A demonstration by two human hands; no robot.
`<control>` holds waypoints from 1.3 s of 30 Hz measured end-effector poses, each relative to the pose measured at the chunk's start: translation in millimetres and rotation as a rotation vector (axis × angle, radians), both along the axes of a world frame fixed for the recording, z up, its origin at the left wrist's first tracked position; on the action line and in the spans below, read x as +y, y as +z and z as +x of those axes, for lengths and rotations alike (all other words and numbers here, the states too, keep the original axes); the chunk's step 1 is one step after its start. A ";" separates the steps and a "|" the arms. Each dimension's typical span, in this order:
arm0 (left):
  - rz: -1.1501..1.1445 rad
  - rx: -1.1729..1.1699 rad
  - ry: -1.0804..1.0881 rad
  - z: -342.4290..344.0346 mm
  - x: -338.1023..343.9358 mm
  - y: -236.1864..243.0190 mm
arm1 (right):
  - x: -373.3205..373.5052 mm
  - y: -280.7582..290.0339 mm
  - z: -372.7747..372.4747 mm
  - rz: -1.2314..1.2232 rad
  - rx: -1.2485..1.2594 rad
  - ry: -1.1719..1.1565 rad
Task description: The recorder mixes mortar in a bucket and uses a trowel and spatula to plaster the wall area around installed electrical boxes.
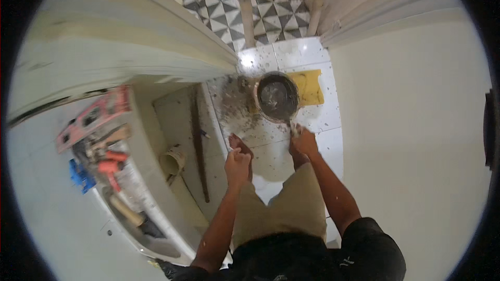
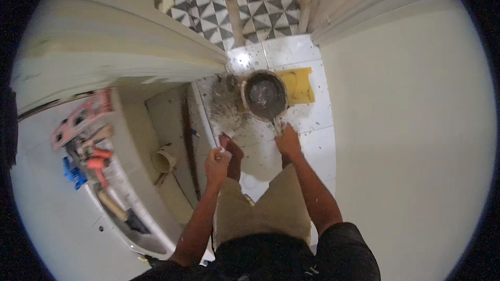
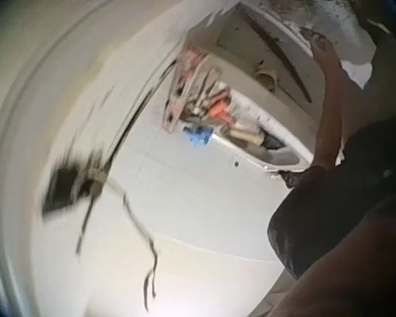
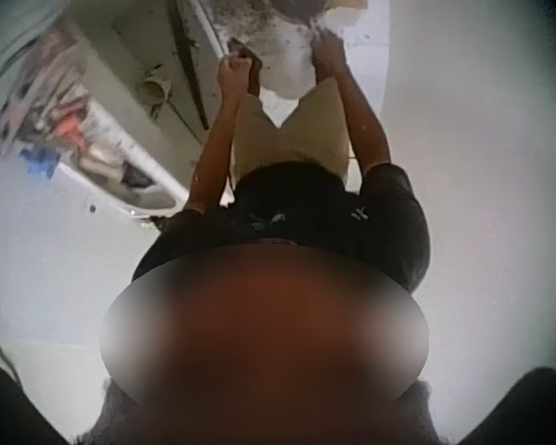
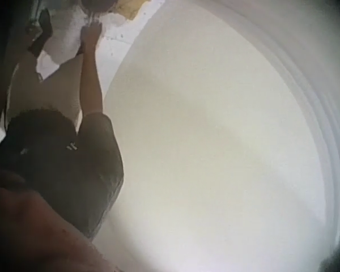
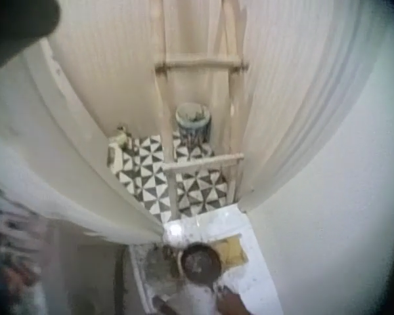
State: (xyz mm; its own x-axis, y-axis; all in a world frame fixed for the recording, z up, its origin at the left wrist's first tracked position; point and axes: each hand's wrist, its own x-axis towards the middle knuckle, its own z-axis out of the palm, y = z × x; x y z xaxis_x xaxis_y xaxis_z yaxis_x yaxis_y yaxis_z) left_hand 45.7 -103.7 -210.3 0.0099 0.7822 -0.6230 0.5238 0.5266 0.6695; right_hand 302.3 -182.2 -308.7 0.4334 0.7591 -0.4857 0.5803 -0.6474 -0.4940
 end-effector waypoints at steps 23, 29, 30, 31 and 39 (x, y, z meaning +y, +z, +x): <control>0.019 -0.130 -0.396 114.6 52.7 -367.6 | 81.9 -255.6 129.2 0.007 -0.476 0.939; 0.066 -0.052 -0.399 114.0 46.4 -372.8 | 13.7 -295.1 113.3 -0.260 -0.305 0.925; 0.077 -0.066 -0.409 112.2 45.1 -374.2 | 7.4 -296.3 107.3 -0.254 -0.272 0.903; 0.074 -0.062 -0.407 111.2 44.1 -375.2 | 0.9 -296.1 102.0 -0.256 -0.274 0.866; -0.032 -0.073 -0.038 87.9 51.2 -387.1 | 14.2 -207.2 73.6 0.067 -0.002 0.162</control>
State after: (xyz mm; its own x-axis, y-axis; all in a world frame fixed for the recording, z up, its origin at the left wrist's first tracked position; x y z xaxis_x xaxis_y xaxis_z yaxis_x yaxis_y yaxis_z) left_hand 133.7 -52.5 -597.3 0.0857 0.7601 -0.6441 0.4945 0.5288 0.6898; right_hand 375.9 -168.0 -515.9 0.3037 0.8498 -0.4309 0.6758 -0.5109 -0.5313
